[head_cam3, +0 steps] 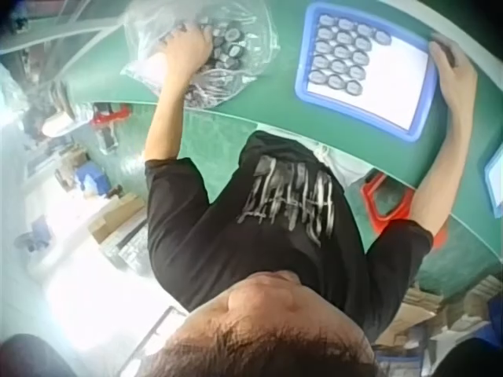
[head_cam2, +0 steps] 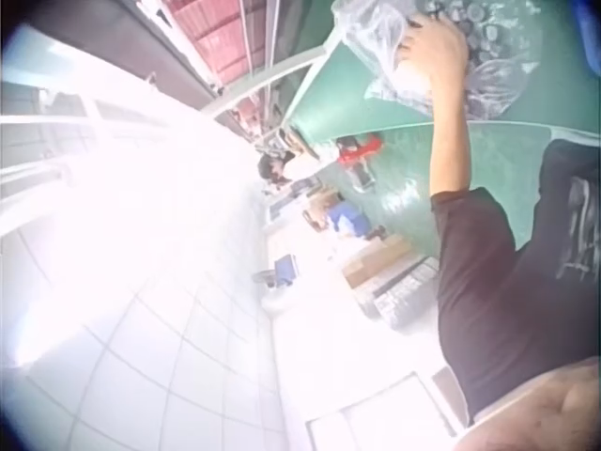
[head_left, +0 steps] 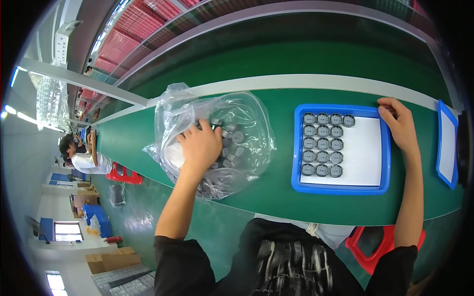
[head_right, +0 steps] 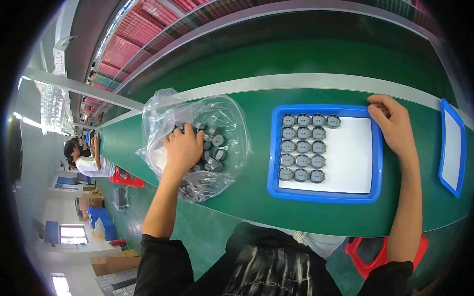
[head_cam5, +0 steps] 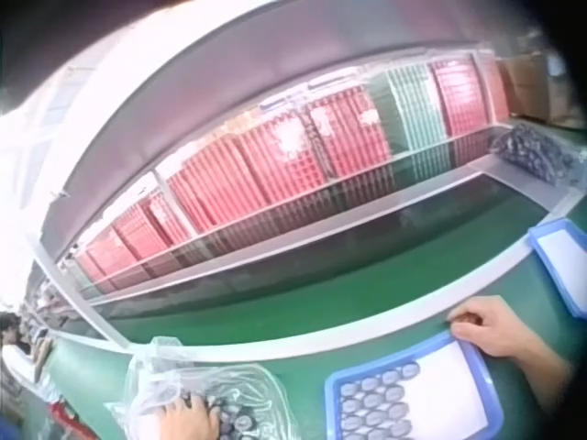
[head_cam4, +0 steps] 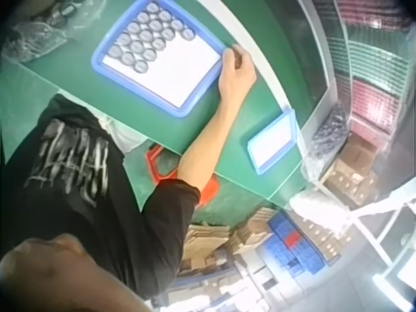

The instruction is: The person places small grey electronic components by hand from a plastic bag into a blue tray grid.

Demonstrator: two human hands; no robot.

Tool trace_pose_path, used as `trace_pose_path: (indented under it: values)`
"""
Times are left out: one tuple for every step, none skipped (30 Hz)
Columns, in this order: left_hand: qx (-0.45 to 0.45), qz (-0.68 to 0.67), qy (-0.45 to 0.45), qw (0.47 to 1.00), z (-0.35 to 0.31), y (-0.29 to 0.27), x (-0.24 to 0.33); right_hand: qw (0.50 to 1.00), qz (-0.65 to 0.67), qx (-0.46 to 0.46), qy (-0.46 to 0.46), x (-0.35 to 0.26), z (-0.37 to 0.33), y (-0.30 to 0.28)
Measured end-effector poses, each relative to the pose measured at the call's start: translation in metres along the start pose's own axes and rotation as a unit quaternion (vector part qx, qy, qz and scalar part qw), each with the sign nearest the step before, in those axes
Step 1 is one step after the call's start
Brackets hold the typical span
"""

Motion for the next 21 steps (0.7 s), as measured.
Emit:
trace_pose_path:
  values:
    - [0.001,0.0,-0.003,1.0,-0.004,0.002,0.005,1.0,0.001,0.0,0.002,0.0,0.0,0.0]
    - [0.06,0.003,0.035,0.998,-0.008,0.001,0.012,1.0,0.001,-0.001,0.004,0.0,0.001,0.0]
    - [0.118,0.006,0.073,0.99,-0.011,-0.002,0.02,1.0,0.001,-0.003,0.001,0.001,0.001,0.0]
    - [0.122,-0.053,0.083,0.988,-0.012,-0.013,0.027,1.0,0.001,-0.001,-0.003,0.002,0.001,-0.001]
    - [0.121,-0.053,0.08,0.988,-0.012,-0.014,0.03,1.0,0.0,0.001,-0.007,0.003,0.001,-0.002]
    - [0.147,-0.122,0.094,0.977,-0.011,-0.017,0.031,1.0,0.0,-0.001,-0.009,0.003,0.001,-0.001]
    - [0.172,-0.191,0.107,0.96,-0.012,-0.02,0.033,1.0,0.002,-0.001,-0.009,0.003,0.002,-0.002]
    - [0.187,-0.189,0.128,0.956,-0.012,-0.016,0.038,1.0,0.003,0.0,-0.008,0.003,0.002,-0.002]
    - [0.188,-0.188,0.126,0.956,-0.014,-0.018,0.041,1.0,0.004,-0.001,-0.01,0.002,0.003,-0.001]
    - [0.187,-0.245,0.172,0.936,-0.017,-0.022,0.052,1.0,0.012,-0.003,-0.009,0.004,0.003,-0.001]
    - [0.185,-0.301,0.217,0.91,-0.02,-0.028,0.06,1.0,0.021,-0.004,-0.009,0.006,0.003,-0.002]
    - [0.14,-0.34,0.218,0.904,-0.019,-0.033,0.061,1.0,0.019,-0.002,-0.007,0.006,0.003,-0.003]
    - [0.14,-0.343,0.222,0.902,-0.017,-0.037,0.06,1.0,0.015,-0.002,-0.006,0.005,0.002,-0.004]
    - [0.137,-0.366,0.23,0.891,-0.016,-0.041,0.057,1.0,0.01,-0.001,-0.005,0.004,0.001,-0.005]
    - [0.135,-0.388,0.239,0.88,-0.014,-0.044,0.052,1.0,0.007,0.004,-0.001,0.003,0.001,-0.006]
    - [0.154,-0.373,0.238,0.883,-0.014,-0.05,0.044,1.0,0.009,-0.004,-0.002,0.001,0.002,-0.004]
    - [0.153,-0.375,0.24,0.883,-0.013,-0.053,0.038,1.0,0.01,-0.012,-0.004,0.001,0.003,-0.002]
    - [0.138,-0.408,0.207,0.878,-0.01,-0.053,0.03,1.0,0.01,-0.011,-0.002,0.002,0.003,-0.003]
    - [0.125,-0.437,0.17,0.874,-0.008,-0.053,0.021,1.0,0.006,-0.013,-0.002,0.001,0.004,-0.001]
    - [0.105,-0.468,0.15,0.865,-0.007,-0.051,0.015,1.0,0.003,-0.016,-0.002,0.0,0.006,0.001]
    - [0.108,-0.463,0.146,0.868,-0.007,-0.052,0.013,1.0,0.008,-0.018,-0.007,0.001,0.005,0.001]
Point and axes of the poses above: each hand's wrist, its own z-axis towards the middle knuckle, its own y-axis out of the palm, x = y × z, the point moved 5 cm from there along z, towards the middle knuckle, and after that the axes turned 10 degrees about y, right-handed, at the moved point
